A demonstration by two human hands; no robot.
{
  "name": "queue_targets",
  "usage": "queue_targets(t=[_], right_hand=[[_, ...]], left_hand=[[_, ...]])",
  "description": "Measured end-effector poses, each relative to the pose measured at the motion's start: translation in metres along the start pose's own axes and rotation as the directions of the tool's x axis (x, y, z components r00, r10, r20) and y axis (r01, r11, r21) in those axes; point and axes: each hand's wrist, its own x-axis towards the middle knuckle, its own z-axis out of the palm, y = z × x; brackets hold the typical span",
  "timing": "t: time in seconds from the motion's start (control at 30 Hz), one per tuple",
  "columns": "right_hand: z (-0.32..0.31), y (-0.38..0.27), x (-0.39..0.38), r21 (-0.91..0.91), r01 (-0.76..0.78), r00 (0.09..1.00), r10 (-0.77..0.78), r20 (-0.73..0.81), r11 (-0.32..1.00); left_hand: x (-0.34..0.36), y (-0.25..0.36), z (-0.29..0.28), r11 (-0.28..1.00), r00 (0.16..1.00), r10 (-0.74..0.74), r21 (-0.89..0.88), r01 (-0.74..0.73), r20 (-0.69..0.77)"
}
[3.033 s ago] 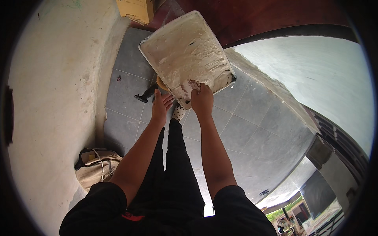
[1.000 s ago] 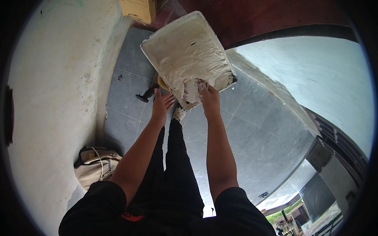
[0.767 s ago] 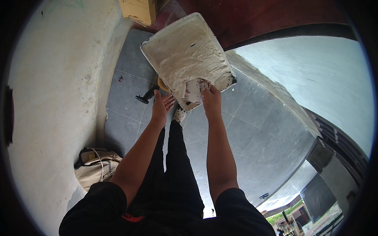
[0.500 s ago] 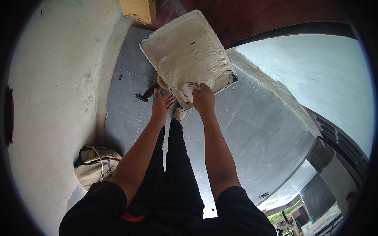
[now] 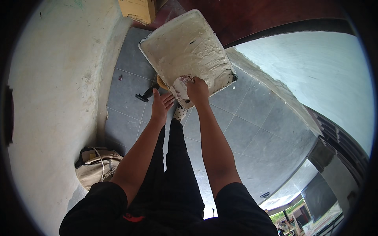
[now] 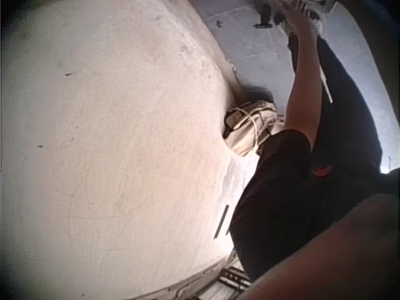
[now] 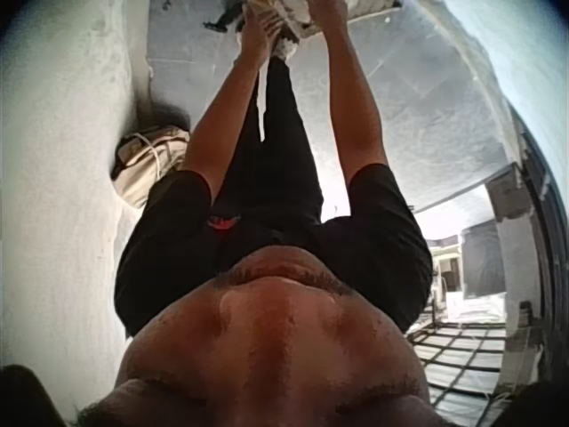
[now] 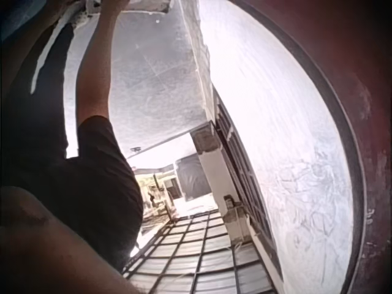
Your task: The person scoops plaster from a tray with a scraper and applies it across the wall surface.
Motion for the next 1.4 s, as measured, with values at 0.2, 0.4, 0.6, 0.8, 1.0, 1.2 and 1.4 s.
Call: queue_targets(t=[0.2, 0.4, 0.6, 0.8, 1.0, 1.2, 1.4], right_hand=[[-0.017, 0.005, -0.006, 0.470, -0.206, 0.978, 0.197, 0.069, 0.858], [-0.035, 0.020, -0.022, 0.807, -0.347, 0.928, 0.300, 0.221, 0.477], [-0.051, 0.000, -0.035, 0.929, -0.343, 0.915, 0.275, 0.296, 0.141], [-0.096, -0.040, -0.059, 0.952, -0.305, 0.940, 0.160, 0.302, -0.005], [-0.160, -0.068, -0.100, 0.965, -0.258, 0.958, 0.138, 0.250, 0.039], [-0.219, -0.117, -0.175, 0.978, -0.143, 0.979, 0.125, 0.163, -0.151], [-0.278, -0.128, -0.237, 0.966, 0.071, 0.988, 0.150, -0.033, -0.250]], left_hand=[[0.000, 0.000, -0.002, 1.000, 1.000, -0.011, 0.005, 0.011, 0.013], [0.000, -0.002, -0.006, 1.000, 1.000, 0.011, -0.007, -0.011, 0.010], [-0.006, 0.004, -0.005, 0.999, 0.999, 0.025, -0.032, -0.027, -0.046], [-0.041, 0.041, 0.001, 0.987, 0.974, 0.159, -0.002, -0.161, -0.158], [-0.092, 0.076, 0.011, 0.965, 0.964, 0.263, -0.003, -0.264, -0.022], [-0.130, 0.095, 0.021, 0.950, 0.949, 0.308, 0.034, -0.311, 0.073], [-0.233, 0.147, 0.138, 0.880, 0.837, 0.373, 0.133, -0.456, 0.400]])
